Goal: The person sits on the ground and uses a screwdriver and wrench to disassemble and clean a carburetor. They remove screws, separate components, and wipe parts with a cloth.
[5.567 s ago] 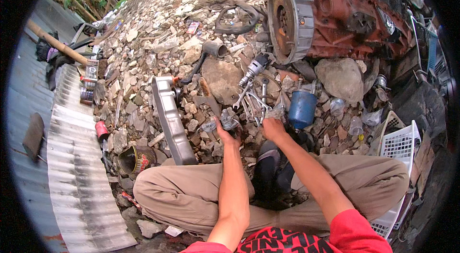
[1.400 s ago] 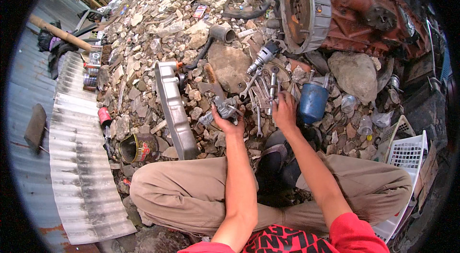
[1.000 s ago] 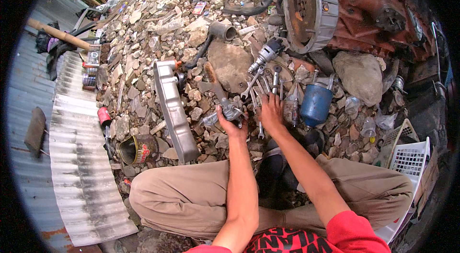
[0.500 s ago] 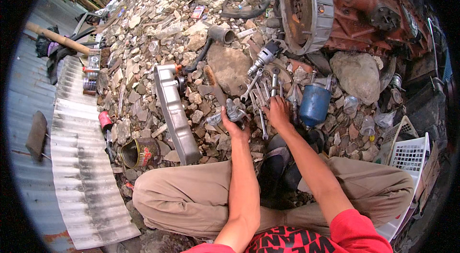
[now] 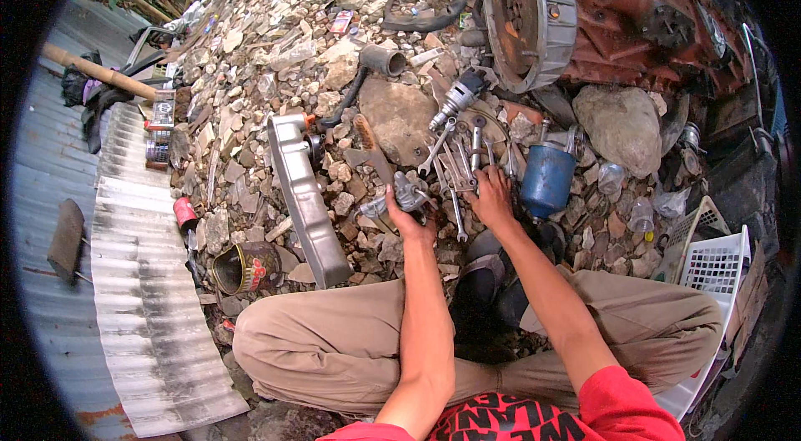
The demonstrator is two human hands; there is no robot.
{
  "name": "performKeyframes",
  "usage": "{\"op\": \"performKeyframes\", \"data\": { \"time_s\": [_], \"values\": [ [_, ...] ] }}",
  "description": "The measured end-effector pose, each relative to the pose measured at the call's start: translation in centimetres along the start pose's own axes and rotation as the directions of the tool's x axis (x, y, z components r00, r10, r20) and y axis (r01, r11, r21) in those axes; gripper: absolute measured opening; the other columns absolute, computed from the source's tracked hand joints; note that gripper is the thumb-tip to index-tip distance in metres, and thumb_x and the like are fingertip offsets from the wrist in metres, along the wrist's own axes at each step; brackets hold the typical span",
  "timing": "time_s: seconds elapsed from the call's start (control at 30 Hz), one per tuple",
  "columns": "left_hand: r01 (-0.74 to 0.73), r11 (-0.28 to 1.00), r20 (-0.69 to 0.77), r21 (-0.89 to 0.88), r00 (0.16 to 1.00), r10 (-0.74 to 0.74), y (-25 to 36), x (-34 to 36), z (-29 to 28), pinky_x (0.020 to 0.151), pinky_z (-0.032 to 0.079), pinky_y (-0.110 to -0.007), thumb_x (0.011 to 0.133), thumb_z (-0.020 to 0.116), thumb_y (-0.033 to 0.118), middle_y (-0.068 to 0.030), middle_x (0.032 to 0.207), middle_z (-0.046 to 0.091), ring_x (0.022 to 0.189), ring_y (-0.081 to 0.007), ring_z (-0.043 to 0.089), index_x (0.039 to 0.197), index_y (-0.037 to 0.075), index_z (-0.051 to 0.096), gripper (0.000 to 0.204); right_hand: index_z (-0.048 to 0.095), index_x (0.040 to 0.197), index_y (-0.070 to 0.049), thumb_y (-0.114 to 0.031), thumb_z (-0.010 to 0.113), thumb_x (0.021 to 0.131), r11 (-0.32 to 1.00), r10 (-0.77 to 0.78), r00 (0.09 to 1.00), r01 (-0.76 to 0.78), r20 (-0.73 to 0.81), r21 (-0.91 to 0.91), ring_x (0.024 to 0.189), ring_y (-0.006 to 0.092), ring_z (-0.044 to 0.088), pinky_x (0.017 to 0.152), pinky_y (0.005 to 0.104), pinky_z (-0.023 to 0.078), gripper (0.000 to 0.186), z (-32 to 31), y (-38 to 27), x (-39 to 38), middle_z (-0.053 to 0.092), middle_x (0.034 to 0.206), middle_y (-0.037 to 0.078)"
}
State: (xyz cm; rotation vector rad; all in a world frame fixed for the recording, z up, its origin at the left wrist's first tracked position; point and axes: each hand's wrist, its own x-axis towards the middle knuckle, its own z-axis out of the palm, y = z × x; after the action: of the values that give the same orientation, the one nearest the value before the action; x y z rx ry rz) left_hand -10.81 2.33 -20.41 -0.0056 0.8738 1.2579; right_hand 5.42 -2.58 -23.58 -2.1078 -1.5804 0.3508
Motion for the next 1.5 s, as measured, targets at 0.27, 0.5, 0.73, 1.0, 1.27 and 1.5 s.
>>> {"op": "performKeyframes", "data": {
  "time_s": [0.27, 0.5, 0.73, 1.0, 1.27, 1.5],
  "values": [
    [0.010, 0.997, -0.062, 0.072, 0.998, -0.006, 0.0, -0.3, 0.4, 0.057, 0.048, -0.035, 0.087, 0.052, 0.058, -0.0022, 0.086, 0.066, 0.074, -0.0208, 0.062, 0.097, 0.015, 0.062, 0.045, 0.065, 0.109, -0.005, -0.016, 0.076, 0.076, 0.991, -0.114, 0.993, 0.111, 0.038, 0.079, 0.112, 0.0314, 0.049, 0.095, 0.0467, 0.036, 0.036, 0.0, 0.9, -0.1, 0.054, 0.113, 0.011],
    [-0.012, 0.996, -0.063, 0.087, 0.998, 0.017, -0.2, -0.2, 0.1, 0.069, 0.044, -0.038, 0.085, 0.055, 0.058, -0.0002, 0.087, 0.060, 0.079, -0.0179, 0.055, 0.101, 0.017, 0.061, 0.044, 0.066, 0.109, -0.005, -0.008, 0.068, 0.080, 0.987, -0.074, 0.994, 0.084, -0.078, 0.140, 0.112, 0.0297, 0.050, 0.096, 0.0463, 0.035, 0.029, 0.1, 0.4, -0.6, 0.055, 0.114, 0.009],
    [0.004, 0.999, -0.032, 0.044, 0.999, -0.002, -0.1, 0.3, -0.4, 0.062, 0.045, -0.036, 0.087, 0.052, 0.056, 0.0013, 0.084, 0.061, 0.076, -0.0167, 0.056, 0.098, 0.017, 0.063, 0.042, 0.064, 0.107, -0.002, -0.006, 0.064, 0.081, 0.951, 0.003, 0.991, 0.039, -0.134, 0.305, 0.102, 0.0368, 0.057, 0.088, 0.0452, 0.044, 0.026, 0.9, -0.9, 1.7, 0.061, 0.106, 0.016],
    [-0.033, 0.998, -0.057, 0.048, 0.998, 0.035, -0.1, 0.4, -0.6, 0.060, 0.049, -0.039, 0.088, 0.050, 0.055, -0.0033, 0.089, 0.067, 0.077, -0.0224, 0.064, 0.103, 0.015, 0.062, 0.044, 0.063, 0.112, 0.000, 0.000, 0.058, 0.081, 0.934, -0.068, 0.998, 0.063, 0.001, 0.353, 0.104, 0.0396, 0.058, 0.091, 0.0449, 0.046, 0.032, 2.2, -0.8, 6.9, 0.061, 0.113, 0.021],
    [-0.006, 0.997, -0.175, 0.074, 0.984, 0.019, -0.5, -0.3, 0.0, 0.062, 0.048, -0.039, 0.086, 0.055, 0.056, 0.0001, 0.087, 0.063, 0.078, -0.0180, 0.060, 0.099, 0.018, 0.063, 0.042, 0.065, 0.114, -0.007, 0.006, 0.054, 0.077, 0.961, -0.275, 0.943, 0.274, 0.187, 0.031, 0.115, 0.0345, 0.053, 0.099, 0.0473, 0.041, 0.040, 3.0, -2.8, 11.5, 0.056, 0.123, 0.015],
    [-0.026, 1.000, -0.127, -0.003, 0.992, 0.025, -0.2, 0.6, -1.7, 0.064, 0.047, -0.040, 0.087, 0.054, 0.053, 0.0003, 0.087, 0.065, 0.076, -0.0201, 0.059, 0.100, 0.018, 0.064, 0.039, 0.064, 0.107, -0.009, -0.012, 0.053, 0.085, 0.705, -0.590, 0.768, 0.641, 0.252, -0.303, 0.112, 0.0284, 0.055, 0.094, 0.0474, 0.043, 0.025, 2.9, -2.5, 13.4, 0.061, 0.113, 0.009]
  ]
}}
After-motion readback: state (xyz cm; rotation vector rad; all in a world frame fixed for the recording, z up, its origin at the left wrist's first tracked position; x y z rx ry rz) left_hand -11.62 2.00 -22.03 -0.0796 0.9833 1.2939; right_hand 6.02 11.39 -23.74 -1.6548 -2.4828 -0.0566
